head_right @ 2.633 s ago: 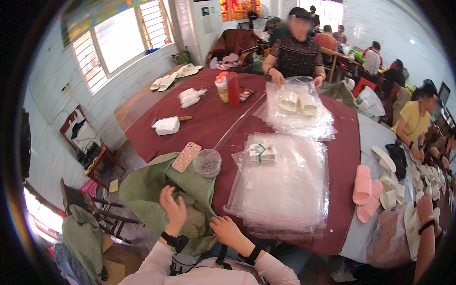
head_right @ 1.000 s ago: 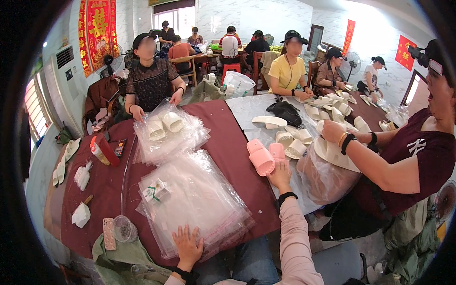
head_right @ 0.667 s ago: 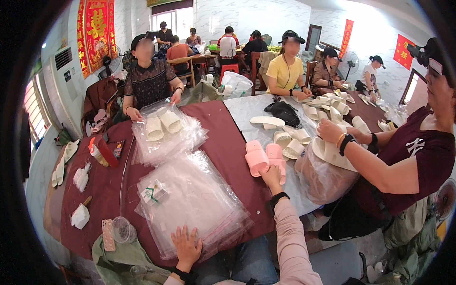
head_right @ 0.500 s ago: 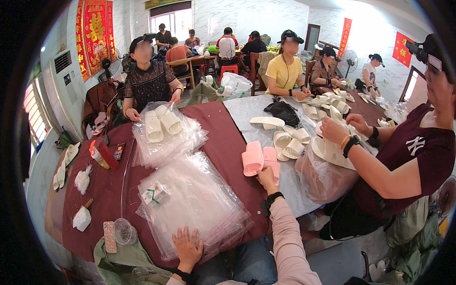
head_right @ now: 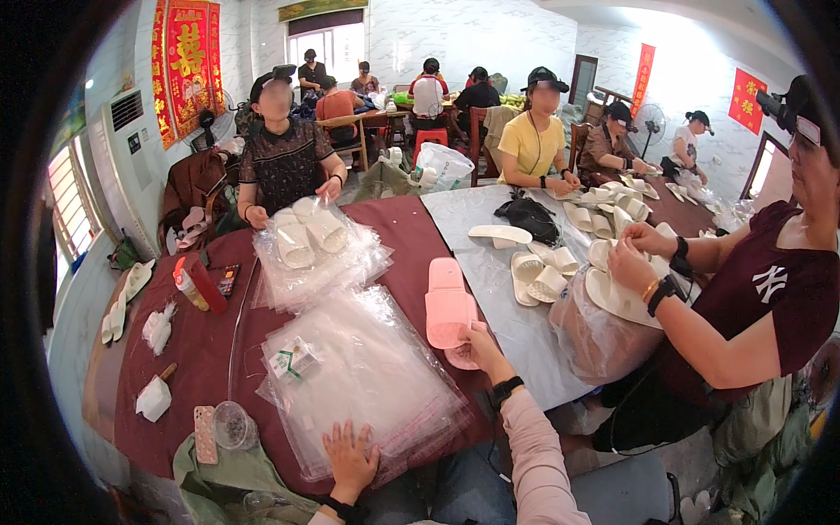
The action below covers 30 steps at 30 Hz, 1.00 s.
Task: Packing manufactured slippers into plastic bags and larger containers in a factory setting.
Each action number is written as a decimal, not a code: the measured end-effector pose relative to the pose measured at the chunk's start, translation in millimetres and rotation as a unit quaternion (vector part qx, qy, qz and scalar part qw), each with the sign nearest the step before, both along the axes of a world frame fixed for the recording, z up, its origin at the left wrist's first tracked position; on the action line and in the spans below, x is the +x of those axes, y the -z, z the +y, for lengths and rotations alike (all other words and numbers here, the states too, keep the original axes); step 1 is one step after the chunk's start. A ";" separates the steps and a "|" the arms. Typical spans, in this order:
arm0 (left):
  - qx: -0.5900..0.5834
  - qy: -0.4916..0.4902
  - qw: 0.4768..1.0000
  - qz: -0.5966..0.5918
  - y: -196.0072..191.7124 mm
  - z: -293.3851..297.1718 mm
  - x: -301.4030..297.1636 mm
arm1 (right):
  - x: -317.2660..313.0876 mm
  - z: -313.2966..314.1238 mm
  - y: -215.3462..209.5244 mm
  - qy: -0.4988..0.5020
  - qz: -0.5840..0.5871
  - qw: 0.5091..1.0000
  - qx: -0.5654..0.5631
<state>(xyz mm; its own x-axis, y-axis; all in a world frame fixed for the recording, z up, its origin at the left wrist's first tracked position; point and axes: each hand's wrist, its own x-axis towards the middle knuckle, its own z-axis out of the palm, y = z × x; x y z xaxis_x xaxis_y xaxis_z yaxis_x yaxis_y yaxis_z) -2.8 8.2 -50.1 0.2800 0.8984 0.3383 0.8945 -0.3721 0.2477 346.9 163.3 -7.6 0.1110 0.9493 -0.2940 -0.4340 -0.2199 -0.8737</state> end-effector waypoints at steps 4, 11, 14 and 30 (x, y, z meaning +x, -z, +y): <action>0.012 0.005 1.000 -0.002 0.3 -0.4 -0.1 | 7.2 -10.0 -1.6 0.013 0.092 0.993 0.078; 0.012 0.008 1.000 -0.007 -6.4 -0.6 3.7 | 36.2 -34.1 -4.4 0.122 -0.055 0.989 0.061; 0.015 0.008 1.000 -0.008 -3.7 0.1 2.6 | 43.9 -39.0 15.4 0.129 -0.151 0.980 -0.008; 0.021 -0.001 1.000 -0.003 1.6 0.9 -0.5 | -12.4 1.8 13.6 0.040 -0.732 0.658 0.171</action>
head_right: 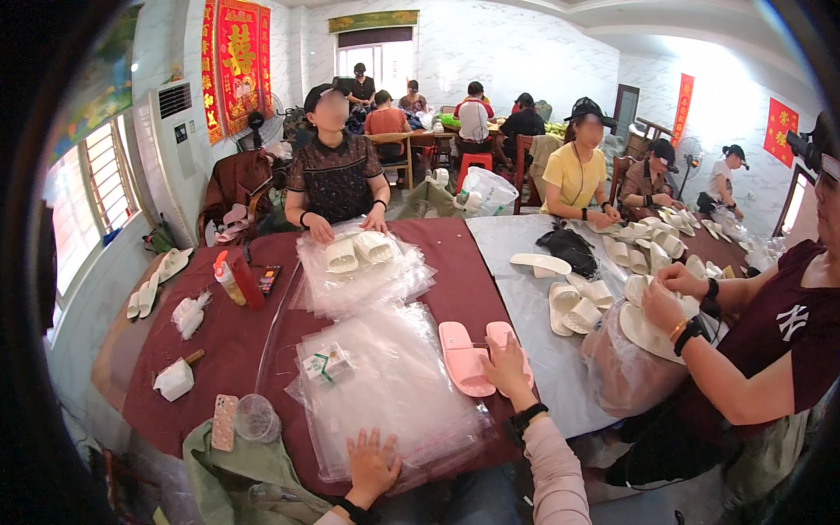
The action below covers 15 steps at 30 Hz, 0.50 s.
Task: Packing manufactured slippers into plastic bags and larger containers in a factory setting.
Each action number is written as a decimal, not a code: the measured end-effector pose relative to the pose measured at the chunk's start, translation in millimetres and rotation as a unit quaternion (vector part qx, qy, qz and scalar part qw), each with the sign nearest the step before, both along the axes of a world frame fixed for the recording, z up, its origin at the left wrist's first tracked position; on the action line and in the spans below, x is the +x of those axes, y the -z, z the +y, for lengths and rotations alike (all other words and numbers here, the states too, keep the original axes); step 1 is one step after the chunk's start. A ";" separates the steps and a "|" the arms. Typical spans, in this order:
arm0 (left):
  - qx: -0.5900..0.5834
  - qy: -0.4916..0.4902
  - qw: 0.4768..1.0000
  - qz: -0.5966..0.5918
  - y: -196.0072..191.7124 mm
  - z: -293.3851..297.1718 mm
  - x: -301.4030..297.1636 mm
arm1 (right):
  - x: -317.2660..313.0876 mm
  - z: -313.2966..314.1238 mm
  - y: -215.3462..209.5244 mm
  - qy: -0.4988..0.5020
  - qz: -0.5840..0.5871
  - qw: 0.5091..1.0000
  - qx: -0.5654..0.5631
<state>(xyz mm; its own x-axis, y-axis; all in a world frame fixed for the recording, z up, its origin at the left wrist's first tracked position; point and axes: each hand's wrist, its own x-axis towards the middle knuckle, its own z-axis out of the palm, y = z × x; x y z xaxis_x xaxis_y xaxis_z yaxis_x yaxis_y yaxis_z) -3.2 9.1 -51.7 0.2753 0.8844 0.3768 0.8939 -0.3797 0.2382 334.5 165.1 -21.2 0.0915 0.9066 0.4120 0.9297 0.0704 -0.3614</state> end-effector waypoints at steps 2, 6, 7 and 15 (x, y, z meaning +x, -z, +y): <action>0.022 0.005 1.000 0.000 2.4 1.0 0.2 | -13.5 7.5 -4.7 -0.005 -0.034 0.999 -0.027; 0.027 0.010 1.000 0.006 5.2 0.7 2.7 | -13.1 19.6 -4.3 -0.026 -0.113 0.977 -0.181; 0.025 0.015 1.000 0.004 5.3 0.7 3.4 | -7.5 22.2 -3.0 -0.037 -0.118 0.971 -0.205; 0.025 0.009 1.000 0.006 8.2 0.4 1.8 | -6.0 4.9 -19.7 0.058 -0.136 0.951 -0.271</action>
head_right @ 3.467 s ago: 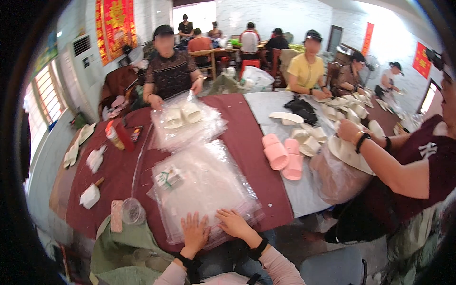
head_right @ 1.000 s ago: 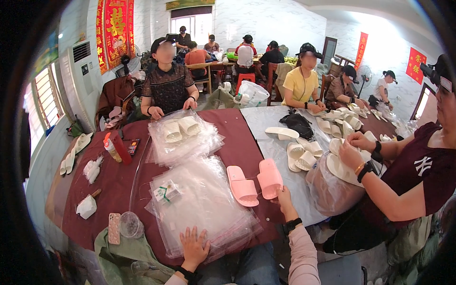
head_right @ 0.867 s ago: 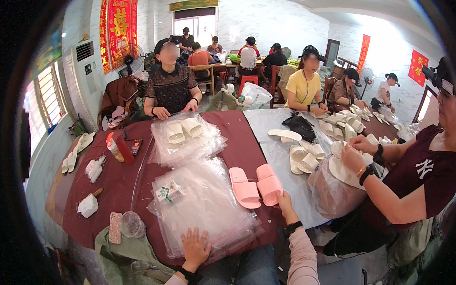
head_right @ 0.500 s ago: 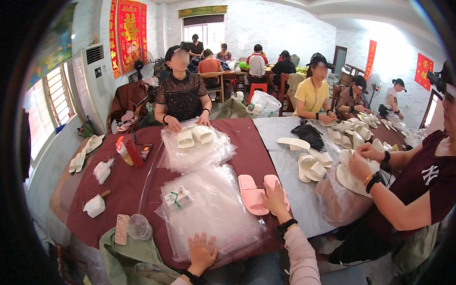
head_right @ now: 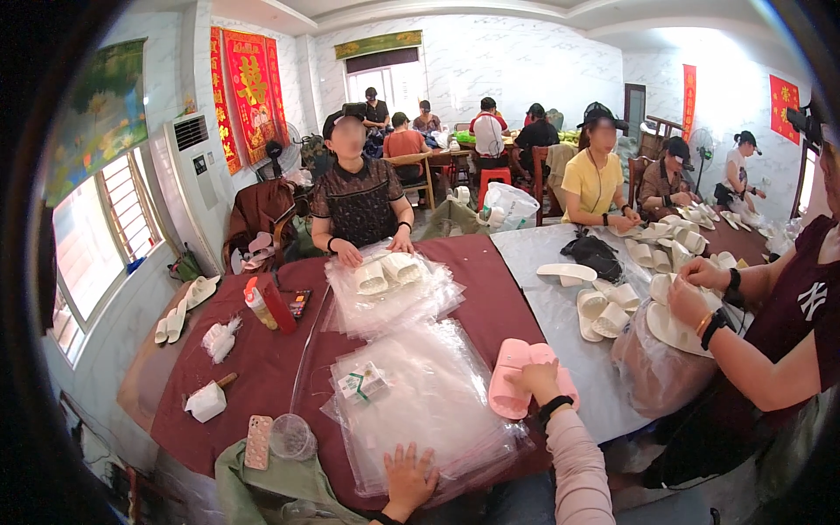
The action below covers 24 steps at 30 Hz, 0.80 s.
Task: Packing manufactured slippers into plastic bags and larger containers in a factory setting.
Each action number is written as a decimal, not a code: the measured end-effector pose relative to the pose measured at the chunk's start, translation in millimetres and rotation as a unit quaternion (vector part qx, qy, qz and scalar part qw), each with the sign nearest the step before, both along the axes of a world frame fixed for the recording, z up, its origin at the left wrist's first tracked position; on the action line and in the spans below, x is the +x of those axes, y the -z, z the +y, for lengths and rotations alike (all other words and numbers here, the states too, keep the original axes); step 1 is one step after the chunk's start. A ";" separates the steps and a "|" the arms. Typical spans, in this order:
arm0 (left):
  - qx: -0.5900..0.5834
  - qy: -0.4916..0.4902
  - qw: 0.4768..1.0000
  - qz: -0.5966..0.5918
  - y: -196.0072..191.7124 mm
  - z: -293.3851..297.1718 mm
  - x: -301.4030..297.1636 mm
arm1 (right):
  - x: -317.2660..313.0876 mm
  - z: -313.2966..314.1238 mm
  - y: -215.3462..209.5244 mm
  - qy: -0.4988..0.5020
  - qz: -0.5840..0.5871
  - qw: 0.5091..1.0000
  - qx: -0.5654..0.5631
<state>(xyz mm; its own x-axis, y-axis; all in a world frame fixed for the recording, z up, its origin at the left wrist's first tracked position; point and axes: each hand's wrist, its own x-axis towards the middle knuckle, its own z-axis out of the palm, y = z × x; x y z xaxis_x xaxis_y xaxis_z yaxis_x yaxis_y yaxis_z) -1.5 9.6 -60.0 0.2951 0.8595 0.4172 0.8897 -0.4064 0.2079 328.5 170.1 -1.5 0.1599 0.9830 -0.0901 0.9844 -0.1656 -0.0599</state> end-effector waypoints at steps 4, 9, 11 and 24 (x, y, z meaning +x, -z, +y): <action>0.002 -0.006 1.000 0.012 0.3 -0.7 -1.6 | 29.5 -22.0 -5.5 -0.044 0.221 0.974 0.027; -0.011 0.012 1.000 -0.003 3.0 0.1 -1.2 | 55.8 -50.3 7.0 0.065 0.348 0.935 -0.017; -0.055 0.023 0.998 -0.026 19.9 8.0 -9.7 | 57.1 -69.0 5.3 0.114 0.358 0.926 -0.046; -0.157 0.108 0.977 0.097 -20.0 3.0 -12.3 | 60.5 -95.6 67.2 0.113 0.548 0.817 0.142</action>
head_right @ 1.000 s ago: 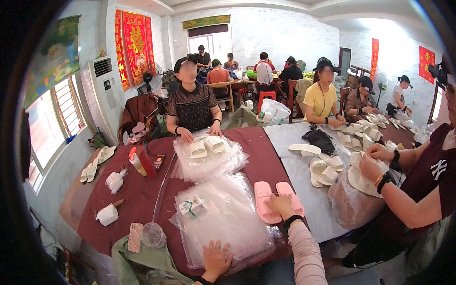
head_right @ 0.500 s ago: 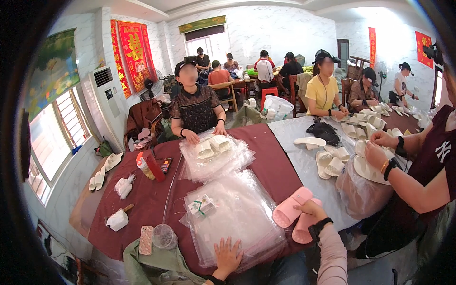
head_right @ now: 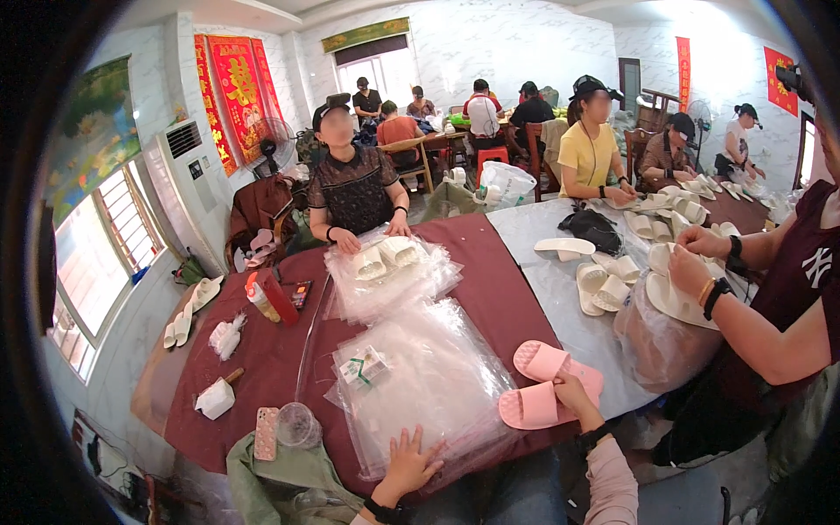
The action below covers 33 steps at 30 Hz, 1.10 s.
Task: Packing manufactured slippers into plastic bags and larger containers in a factory setting.
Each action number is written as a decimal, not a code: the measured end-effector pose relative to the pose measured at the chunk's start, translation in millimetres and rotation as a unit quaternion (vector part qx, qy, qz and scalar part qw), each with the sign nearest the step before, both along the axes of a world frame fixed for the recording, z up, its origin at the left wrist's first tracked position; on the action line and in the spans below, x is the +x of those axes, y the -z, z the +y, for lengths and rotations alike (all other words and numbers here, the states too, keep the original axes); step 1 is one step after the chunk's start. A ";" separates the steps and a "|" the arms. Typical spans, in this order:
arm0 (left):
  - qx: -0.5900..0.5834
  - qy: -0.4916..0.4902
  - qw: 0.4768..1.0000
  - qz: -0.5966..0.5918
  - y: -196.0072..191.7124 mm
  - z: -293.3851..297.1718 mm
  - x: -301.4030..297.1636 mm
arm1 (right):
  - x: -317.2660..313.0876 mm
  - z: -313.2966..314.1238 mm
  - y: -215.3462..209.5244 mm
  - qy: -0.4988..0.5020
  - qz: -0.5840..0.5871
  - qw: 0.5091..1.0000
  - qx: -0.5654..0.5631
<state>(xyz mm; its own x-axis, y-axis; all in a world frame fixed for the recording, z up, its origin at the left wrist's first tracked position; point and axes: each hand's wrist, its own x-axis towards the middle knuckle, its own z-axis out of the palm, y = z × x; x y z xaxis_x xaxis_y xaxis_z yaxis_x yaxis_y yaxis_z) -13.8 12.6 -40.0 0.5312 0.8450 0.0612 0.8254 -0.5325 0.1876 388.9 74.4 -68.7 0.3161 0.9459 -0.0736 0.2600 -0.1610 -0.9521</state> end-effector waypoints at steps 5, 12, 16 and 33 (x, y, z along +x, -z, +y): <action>0.013 0.005 1.000 -0.001 6.7 -2.7 -7.8 | -8.1 -1.4 -16.0 -0.005 -0.207 0.978 0.002; 0.027 -0.003 1.000 -0.014 12.0 -4.1 -6.0 | -8.7 6.3 5.2 0.020 -0.298 0.954 0.036; 0.054 -0.003 0.998 -0.017 14.8 -4.4 -9.3 | -10.4 -0.7 6.5 0.054 -0.350 0.932 0.081; 0.080 0.010 0.982 -0.169 -35.2 20.9 -20.5 | -100.7 -135.7 -119.9 -0.162 0.293 0.942 -0.003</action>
<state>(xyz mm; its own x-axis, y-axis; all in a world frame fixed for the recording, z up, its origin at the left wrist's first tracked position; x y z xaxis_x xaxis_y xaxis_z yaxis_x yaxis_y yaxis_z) -34.3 33.4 -4.8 0.4740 0.8001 0.3677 0.7195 -0.5927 0.3620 288.2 -61.2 51.1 -0.0859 0.9847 -0.1516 -0.2727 -0.1696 -0.9470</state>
